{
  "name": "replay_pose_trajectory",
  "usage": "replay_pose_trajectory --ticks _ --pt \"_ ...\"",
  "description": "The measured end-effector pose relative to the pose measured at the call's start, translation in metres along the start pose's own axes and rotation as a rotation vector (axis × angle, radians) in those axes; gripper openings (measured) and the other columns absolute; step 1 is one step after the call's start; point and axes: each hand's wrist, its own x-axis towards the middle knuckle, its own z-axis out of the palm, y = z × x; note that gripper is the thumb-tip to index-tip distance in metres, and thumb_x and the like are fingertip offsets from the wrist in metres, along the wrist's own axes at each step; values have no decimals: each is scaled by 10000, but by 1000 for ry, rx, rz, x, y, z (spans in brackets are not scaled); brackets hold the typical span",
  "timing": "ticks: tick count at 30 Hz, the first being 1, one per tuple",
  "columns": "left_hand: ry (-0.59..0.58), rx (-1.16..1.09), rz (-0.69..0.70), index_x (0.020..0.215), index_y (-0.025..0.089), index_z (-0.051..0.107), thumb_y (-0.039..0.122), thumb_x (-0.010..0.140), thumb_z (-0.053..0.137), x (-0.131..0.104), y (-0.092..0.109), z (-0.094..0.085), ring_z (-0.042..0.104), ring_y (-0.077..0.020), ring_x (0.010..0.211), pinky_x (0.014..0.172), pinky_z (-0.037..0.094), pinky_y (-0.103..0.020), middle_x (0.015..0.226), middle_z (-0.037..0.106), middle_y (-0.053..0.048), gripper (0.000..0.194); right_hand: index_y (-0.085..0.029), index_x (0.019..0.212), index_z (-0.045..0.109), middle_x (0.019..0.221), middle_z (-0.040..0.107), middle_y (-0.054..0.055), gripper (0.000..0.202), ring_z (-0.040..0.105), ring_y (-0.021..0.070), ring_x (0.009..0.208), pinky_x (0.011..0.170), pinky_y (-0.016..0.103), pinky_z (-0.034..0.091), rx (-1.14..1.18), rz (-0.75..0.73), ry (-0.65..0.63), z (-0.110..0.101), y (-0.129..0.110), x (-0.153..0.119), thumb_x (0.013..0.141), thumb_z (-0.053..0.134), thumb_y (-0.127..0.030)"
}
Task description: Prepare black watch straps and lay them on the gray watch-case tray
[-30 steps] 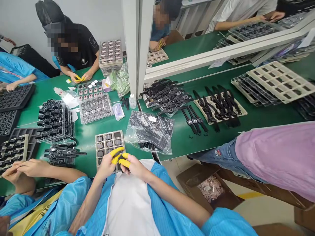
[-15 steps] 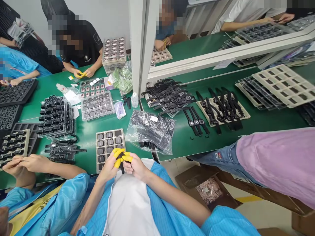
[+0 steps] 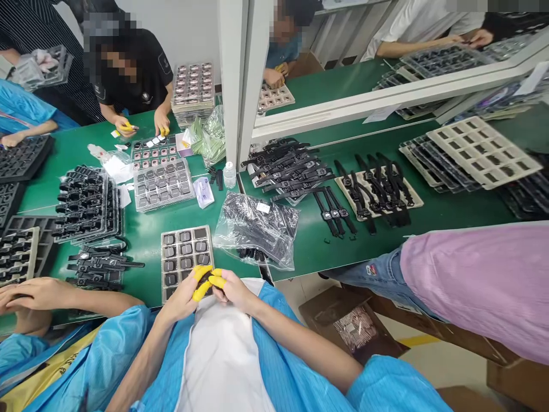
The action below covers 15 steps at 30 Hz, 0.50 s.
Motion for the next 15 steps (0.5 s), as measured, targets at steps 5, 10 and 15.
replay_pose_trajectory --ticks 5,10,15 --pt "-104 271 -147 1338 165 572 86 953 436 5 -41 -14 659 -276 1156 986 558 -439 1294 669 -150 416 -198 842 610 716 618 -19 253 467 125 629 599 256 335 -703 -174 114 -38 11 10 923 625 -437" --pt "-303 609 -246 1091 152 712 55 918 459 45 -84 -52 648 -305 1077 969 505 -441 1074 717 -156 321 -187 1037 679 913 713 67 252 623 196 807 715 291 408 -1035 27 209 -91 26 24 1014 467 -322" --pt "-341 667 -291 1034 193 739 55 896 522 104 -127 -75 600 -305 1189 1021 440 -440 1146 721 -138 292 -115 1225 634 1245 633 206 324 581 304 1158 926 361 446 -1432 -95 781 -152 48 44 996 443 -243"
